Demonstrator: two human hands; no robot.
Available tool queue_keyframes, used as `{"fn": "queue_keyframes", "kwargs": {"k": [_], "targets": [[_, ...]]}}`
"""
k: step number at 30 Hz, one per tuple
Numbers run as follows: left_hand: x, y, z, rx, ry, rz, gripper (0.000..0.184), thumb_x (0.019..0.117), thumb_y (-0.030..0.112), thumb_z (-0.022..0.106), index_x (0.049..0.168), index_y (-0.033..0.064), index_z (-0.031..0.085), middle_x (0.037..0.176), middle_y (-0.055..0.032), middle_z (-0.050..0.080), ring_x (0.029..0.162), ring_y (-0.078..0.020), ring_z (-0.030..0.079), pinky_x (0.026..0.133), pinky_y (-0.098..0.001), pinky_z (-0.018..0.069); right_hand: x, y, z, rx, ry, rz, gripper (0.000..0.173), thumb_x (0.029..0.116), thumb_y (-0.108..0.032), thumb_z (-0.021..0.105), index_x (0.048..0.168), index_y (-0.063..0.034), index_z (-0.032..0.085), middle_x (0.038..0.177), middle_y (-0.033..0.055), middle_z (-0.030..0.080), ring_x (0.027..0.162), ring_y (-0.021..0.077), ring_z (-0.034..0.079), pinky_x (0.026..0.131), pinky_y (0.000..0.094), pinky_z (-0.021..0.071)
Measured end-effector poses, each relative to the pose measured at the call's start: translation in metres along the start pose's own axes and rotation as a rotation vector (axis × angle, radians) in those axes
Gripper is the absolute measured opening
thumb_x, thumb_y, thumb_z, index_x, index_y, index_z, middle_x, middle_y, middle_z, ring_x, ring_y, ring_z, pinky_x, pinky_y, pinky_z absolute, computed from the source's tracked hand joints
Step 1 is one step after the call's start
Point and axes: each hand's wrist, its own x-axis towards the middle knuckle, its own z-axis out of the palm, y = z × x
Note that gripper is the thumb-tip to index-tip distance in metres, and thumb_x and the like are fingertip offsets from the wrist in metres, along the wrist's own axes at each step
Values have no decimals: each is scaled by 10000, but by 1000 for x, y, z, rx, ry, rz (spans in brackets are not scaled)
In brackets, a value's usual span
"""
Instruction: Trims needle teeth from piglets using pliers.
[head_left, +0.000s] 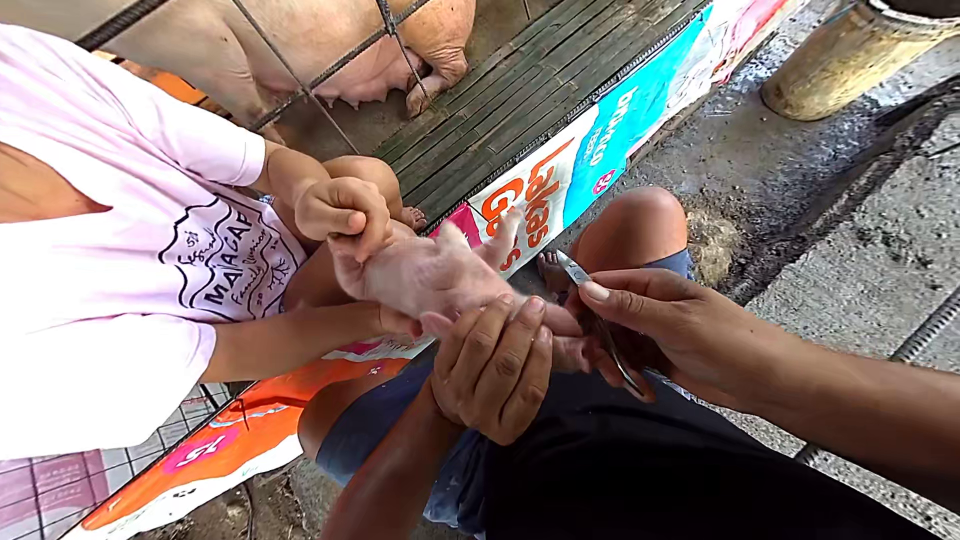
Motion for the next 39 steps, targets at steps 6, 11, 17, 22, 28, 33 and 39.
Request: {"fn": "queue_keyframes", "kwargs": {"k": [6,11,17,22,28,33,39], "targets": [[4,-6,11,14,28,44,201,993,180,668,1025,-9,610,1080,-158,728,1052,-300,673,959,-428,513,-27,-10,-8,-137,10,-21,283,1085,-341,495,1099,-113,662,700,36,648,489,80,588,424,196,498],[9,-24,19,91,-41,84,224,978,172,669,1108,-2,614,1110,-184,714,1093,-334,661,967,-452,513,-40,-32,-11,-392,-84,-54,335,1091,-432,456,1097,-158,649,691,-9,626,476,75,581,380,216,490],[13,-28,25,280,-142,10,320,969,233,661,1198,10,666,1211,-170,701,1145,-327,635,991,-441,479,-34,-41,-15,-489,-130,-47,304,1071,-434,508,1063,-163,645,661,-38,607,469,53,565,374,198,472],[13,-30,21,333,-173,-117,468,903,302,725,1270,25,642,1288,-192,650,1152,-335,603,986,-444,464,-23,-38,-18,-442,-150,-38,279,1066,-403,531,1055,-145,637,650,-25,597,459,65,564,369,206,473],[-3,-22,28,213,-138,-67,313,963,264,693,1218,89,650,1212,-170,695,1257,-381,595,1117,-592,399,-16,-38,-24,-436,-156,-5,281,1069,-403,524,1060,-147,641,655,-18,604,459,71,561,367,202,459],[0,-25,26,185,-118,-19,285,958,270,707,1149,63,668,1126,-140,721,1111,-327,654,1011,-499,474,-15,-42,-26,-440,-199,113,283,1096,-375,456,1069,-157,635,670,-13,623,465,83,578,373,224,480],[7,-34,25,132,-76,-2,297,949,293,726,1090,40,658,1101,-135,730,1083,-315,655,984,-462,472,-5,-57,-22,-456,-231,244,267,1106,-325,432,1058,-156,632,678,0,634,464,93,590,388,236,503]]}}
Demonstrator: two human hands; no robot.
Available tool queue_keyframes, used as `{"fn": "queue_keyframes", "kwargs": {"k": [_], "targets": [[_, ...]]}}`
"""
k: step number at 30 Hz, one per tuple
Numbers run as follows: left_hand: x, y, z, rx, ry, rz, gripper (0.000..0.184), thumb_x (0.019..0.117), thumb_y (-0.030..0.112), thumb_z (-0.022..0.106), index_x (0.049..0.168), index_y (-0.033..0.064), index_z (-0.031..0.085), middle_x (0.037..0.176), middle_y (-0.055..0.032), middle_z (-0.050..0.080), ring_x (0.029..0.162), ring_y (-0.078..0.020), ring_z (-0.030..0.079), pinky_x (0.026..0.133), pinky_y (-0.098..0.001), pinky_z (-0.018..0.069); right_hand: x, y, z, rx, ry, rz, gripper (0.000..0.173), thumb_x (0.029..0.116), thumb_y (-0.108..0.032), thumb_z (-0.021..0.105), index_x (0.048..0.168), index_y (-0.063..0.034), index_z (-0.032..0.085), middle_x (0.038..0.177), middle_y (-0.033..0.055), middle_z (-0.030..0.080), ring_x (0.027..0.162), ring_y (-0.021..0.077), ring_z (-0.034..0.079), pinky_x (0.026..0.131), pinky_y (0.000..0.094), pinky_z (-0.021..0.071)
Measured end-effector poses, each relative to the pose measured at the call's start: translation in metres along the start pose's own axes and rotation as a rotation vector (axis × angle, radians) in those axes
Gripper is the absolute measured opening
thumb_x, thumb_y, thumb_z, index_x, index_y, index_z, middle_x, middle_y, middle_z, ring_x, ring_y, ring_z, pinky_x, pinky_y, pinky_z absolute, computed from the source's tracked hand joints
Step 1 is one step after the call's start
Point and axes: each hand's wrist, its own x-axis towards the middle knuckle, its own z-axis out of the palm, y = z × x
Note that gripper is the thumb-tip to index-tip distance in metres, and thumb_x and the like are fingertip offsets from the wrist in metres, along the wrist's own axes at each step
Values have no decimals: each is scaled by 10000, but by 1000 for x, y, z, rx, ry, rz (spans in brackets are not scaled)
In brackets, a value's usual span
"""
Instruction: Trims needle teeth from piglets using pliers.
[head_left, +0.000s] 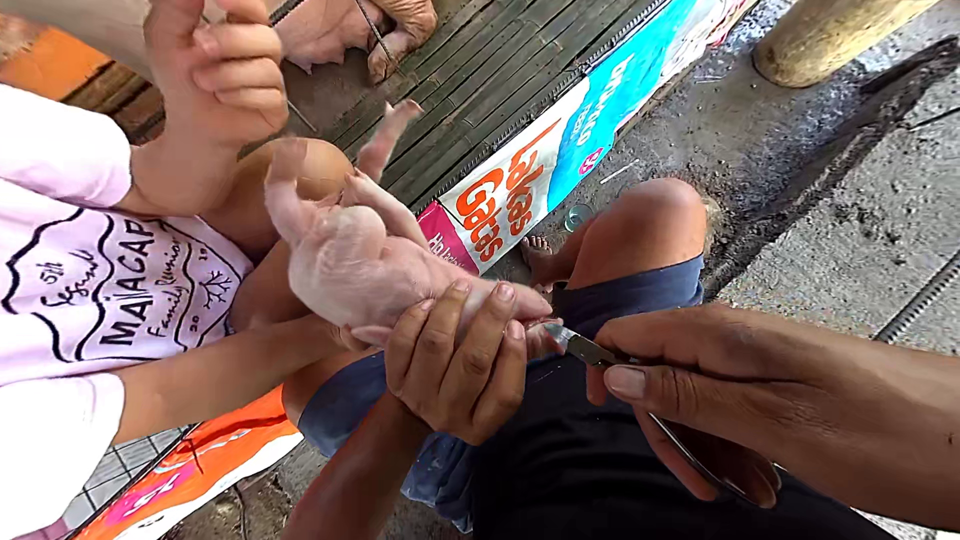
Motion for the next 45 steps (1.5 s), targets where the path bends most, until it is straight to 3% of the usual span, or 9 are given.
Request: {"fn": "queue_keyframes", "kwargs": {"k": [10,16,30,36,40,45], "targets": [[7,-5,6,-47,29,-20,192,1013,229,618,1028,38,641,1046,-95,746,1059,-268,648,1006,-421,421,14,-24,-2,45,-68,171,293,1108,-235,406,1014,-123,660,656,19,652,469,105,620,407,247,534],[11,-5,4,-75,32,-52,142,1022,180,567,1028,58,639,1092,-49,741,1119,-221,615,1061,-378,362,13,-29,2,128,-76,227,307,1110,-234,392,1034,-119,667,681,33,674,484,114,642,423,254,552],[17,-11,-6,-79,43,-23,141,1023,173,588,981,47,638,1069,-58,747,1116,-226,629,1049,-384,373,4,-22,19,275,-33,137,314,1110,-222,387,1030,-103,667,700,39,673,519,113,655,451,248,565],[8,-11,-3,-108,84,-7,136,1016,165,593,973,40,628,1062,-70,743,1084,-238,637,1014,-389,410,7,-26,22,258,-49,161,318,1112,-220,383,1031,-101,667,696,50,676,507,123,654,447,254,566],[0,-6,0,-215,78,-15,107,1032,136,547,1012,52,609,1110,-66,740,1123,-229,635,1046,-376,411,5,-31,24,208,-52,221,315,1112,-204,380,1033,-100,667,679,40,677,503,113,653,446,242,557],[-2,0,16,-289,96,62,146,1036,164,557,970,46,611,1092,-91,744,1066,-241,650,996,-376,431,-5,-24,30,194,9,284,312,1116,-204,384,1029,-106,667,681,31,684,496,107,651,439,238,552]]}}
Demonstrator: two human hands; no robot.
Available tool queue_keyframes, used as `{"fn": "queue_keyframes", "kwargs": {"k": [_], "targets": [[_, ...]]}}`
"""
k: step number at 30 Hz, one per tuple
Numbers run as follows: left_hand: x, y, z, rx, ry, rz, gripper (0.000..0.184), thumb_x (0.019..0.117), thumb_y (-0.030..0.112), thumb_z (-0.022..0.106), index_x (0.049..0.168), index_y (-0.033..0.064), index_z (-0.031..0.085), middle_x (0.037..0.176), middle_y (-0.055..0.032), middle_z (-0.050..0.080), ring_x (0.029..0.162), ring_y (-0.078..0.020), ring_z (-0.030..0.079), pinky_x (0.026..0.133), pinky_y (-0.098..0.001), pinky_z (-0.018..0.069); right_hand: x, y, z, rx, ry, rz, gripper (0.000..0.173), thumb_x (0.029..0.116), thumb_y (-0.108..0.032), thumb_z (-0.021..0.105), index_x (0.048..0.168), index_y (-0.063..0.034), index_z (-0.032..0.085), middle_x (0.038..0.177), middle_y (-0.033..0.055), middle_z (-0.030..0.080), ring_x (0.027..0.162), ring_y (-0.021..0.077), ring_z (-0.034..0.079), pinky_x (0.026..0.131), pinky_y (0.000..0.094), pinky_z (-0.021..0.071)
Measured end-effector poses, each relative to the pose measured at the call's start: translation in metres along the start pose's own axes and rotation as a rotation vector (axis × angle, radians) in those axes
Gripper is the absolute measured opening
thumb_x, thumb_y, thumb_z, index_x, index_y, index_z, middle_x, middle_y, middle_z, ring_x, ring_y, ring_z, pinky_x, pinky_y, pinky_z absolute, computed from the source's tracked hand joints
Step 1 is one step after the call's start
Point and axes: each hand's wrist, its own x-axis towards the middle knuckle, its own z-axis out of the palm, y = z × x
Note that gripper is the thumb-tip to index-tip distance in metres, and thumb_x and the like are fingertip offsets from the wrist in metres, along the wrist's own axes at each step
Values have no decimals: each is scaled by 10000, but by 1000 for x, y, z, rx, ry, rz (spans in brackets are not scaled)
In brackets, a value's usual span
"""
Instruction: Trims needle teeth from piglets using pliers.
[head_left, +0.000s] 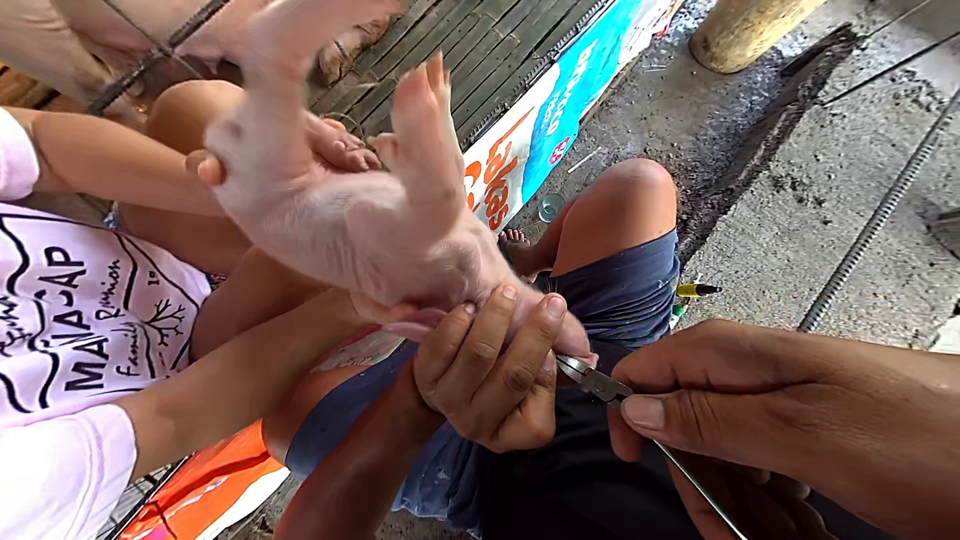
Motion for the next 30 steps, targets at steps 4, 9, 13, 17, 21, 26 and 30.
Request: {"fn": "queue_keyframes", "kwargs": {"k": [4,9,13,17,21,26,30], "targets": [[11,-1,8,39,45,16,135,1010,147,590,946,36,631,1081,-81,751,1063,-228,645,972,-360,427,-7,5,2,34,71,-32,306,1113,-202,382,1025,-114,661,701,34,690,510,112,658,449,242,559],[23,-8,8,72,44,20,174,1008,181,611,940,23,636,1026,-89,751,1020,-240,646,927,-378,431,-12,4,0,60,110,-110,297,1108,-213,391,1034,-108,660,706,37,693,512,114,661,444,247,562],[22,-7,9,61,43,34,189,1010,181,612,912,21,629,1010,-96,751,1014,-246,654,927,-377,445,-11,4,-2,68,94,-96,314,1110,-210,378,1026,-106,662,697,37,690,506,112,657,440,244,557],[21,-4,8,62,31,16,170,1017,183,594,926,40,616,1050,-78,751,1046,-231,642,952,-367,424,-12,4,-2,75,87,-86,306,1107,-195,382,1021,-103,660,706,42,696,512,114,662,446,246,562],[20,-4,7,67,28,43,154,1017,165,591,925,45,618,1054,-69,753,1035,-226,637,951,-357,416,-12,4,-1,95,81,-58,315,1109,-208,376,1021,-107,661,709,44,702,521,126,675,451,258,574],[15,-1,7,56,17,34,125,1019,139,570,934,56,611,1100,-59,750,1078,-217,627,990,-356,397,-13,4,3,143,83,-10,322,1115,-215,373,1030,-104,663,712,48,700,527,128,678,452,259,576],[14,-1,5,52,15,62,129,1021,142,578,923,64,612,1087,-59,749,1056,-219,631,975,-359,399,-13,6,6,173,91,-3,329,1116,-216,370,1032,-97,666,704,57,695,522,141,679,453,273,581]]}}
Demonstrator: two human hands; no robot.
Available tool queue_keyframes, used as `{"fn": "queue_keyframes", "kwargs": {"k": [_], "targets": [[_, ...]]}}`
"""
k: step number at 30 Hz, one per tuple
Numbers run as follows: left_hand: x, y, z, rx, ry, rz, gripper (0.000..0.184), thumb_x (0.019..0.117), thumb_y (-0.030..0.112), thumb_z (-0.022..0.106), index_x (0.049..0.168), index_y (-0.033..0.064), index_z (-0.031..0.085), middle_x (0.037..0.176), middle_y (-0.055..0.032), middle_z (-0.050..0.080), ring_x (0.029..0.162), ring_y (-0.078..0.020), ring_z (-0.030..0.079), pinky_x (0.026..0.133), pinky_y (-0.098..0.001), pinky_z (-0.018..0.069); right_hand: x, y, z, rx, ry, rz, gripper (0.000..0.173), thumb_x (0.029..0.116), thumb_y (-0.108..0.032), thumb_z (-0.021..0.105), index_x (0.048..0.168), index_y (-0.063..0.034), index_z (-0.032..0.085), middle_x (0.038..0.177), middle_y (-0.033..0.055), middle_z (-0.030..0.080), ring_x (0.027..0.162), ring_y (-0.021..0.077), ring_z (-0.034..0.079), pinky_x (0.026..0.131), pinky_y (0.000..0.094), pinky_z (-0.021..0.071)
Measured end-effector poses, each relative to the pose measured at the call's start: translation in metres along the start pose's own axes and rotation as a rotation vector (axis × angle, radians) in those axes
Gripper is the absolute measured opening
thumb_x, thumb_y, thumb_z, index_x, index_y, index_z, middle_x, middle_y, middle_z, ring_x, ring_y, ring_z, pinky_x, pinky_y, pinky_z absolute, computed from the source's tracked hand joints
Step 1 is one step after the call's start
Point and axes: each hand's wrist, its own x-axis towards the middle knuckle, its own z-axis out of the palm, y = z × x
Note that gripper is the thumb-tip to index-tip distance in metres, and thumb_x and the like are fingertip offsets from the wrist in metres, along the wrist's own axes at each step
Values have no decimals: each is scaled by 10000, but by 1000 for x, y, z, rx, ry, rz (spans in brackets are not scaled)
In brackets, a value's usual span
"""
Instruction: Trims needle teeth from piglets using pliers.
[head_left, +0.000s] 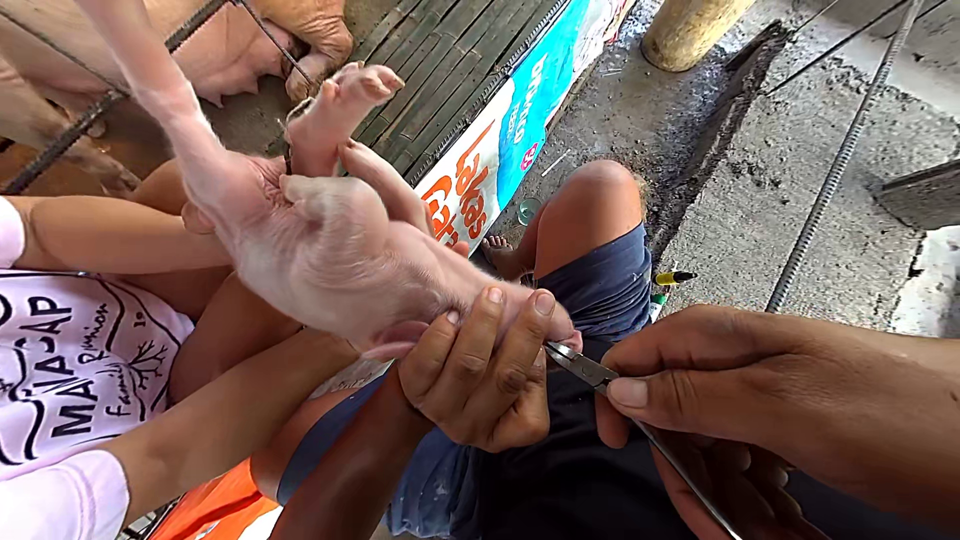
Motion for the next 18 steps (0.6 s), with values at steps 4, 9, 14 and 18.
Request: {"fn": "queue_keyframes", "kwargs": {"k": [4,9,14,18], "targets": [[-1,0,-1,-4,9,11,132,1023,147,579,924,67,617,1088,-56,750,1061,-216,633,979,-358,402,0,3,3,34,-1,-3,322,1113,-205,366,1030,-96,657,707,61,693,526,140,679,458,270,581],[-3,1,-3,-6,12,25,132,1018,157,588,933,63,624,1096,-58,749,1060,-216,631,975,-358,398,0,5,6,32,3,-6,334,1116,-214,367,1023,-93,664,699,58,693,520,139,678,452,265,579],[0,0,-7,-30,23,33,137,1018,151,592,939,49,635,1098,-62,755,1068,-217,644,999,-354,409,-4,-3,-2,-187,3,0,294,1104,-226,413,1026,-117,675,659,36,679,461,113,639,404,263,551],[11,-1,-20,-37,27,13,181,1026,187,600,907,51,611,1076,-65,751,1077,-217,648,1010,-358,407,-8,-28,-28,-997,34,-376,263,1068,-296,513,882,-159,640,512,-111,530,380,-48,482,316,140,372]]}}
